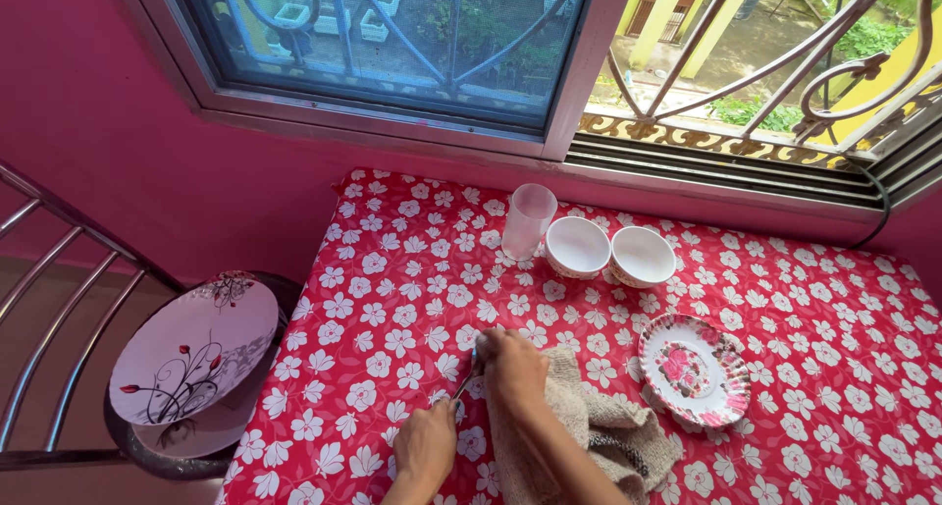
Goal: The person wipes a bowl, several plates, and a spoon with a cloth on a table.
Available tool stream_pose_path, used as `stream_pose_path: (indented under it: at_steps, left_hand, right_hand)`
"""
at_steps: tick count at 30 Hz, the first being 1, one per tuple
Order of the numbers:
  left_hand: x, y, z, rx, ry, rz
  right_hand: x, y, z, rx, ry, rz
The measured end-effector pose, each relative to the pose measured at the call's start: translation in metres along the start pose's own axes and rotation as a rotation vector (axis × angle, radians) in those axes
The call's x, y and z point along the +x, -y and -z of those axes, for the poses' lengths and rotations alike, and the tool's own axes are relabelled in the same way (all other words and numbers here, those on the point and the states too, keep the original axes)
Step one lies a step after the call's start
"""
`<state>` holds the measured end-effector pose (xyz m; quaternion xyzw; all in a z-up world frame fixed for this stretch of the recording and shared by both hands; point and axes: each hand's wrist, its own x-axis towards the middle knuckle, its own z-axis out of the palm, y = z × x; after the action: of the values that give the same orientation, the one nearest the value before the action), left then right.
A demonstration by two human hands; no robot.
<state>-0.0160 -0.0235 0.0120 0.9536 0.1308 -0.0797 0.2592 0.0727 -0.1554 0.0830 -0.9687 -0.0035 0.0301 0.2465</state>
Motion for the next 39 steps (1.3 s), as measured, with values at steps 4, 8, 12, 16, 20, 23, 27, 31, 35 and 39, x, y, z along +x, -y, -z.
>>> stream_pose_path:
  at_steps: [4,8,12,16,20,23,27,31,35,39]
  left_hand:
    - [0.002,0.002,0.001,-0.044,0.03,0.022]
    - [0.011,0.006,0.001,-0.072,0.038,0.057]
    - [0.013,0.01,0.007,-0.171,0.093,0.107]
    - [0.02,0.01,-0.005,-0.161,0.142,0.171]
    - [0.036,0.018,-0.051,-1.046,0.244,0.42]
    - [0.045,0.022,-0.083,-1.407,0.348,0.47]
    - [0.042,0.024,-0.092,-1.21,0.402,0.21]
    - [0.044,0.01,-0.059,-0.436,0.162,0.154]
    - [0.045,-0.003,-0.003,-0.233,-0.065,-0.091]
    - [0.075,-0.016,0.027,0.562,-0.201,-0.72]
  right_hand:
    - [0.019,-0.017,-0.007,-0.071,-0.075,0.043]
    - [0.009,-0.019,-0.012,-0.146,-0.05,0.03]
    - [-0.019,-0.036,-0.001,-0.082,-0.086,0.494]
    - [-0.046,-0.044,0.017,-0.059,0.103,0.697]
    - [-0.057,-0.042,0.029,0.076,-0.07,0.556]
    - [-0.06,-0.045,0.034,0.222,-0.139,0.485]
    - [-0.065,-0.046,0.034,0.223,-0.139,0.495]
    - [-0.068,-0.046,0.032,0.187,-0.137,0.529]
    - [-0.07,-0.046,0.032,0.146,-0.16,0.56]
    - [-0.076,-0.039,0.033,0.135,-0.157,0.52]
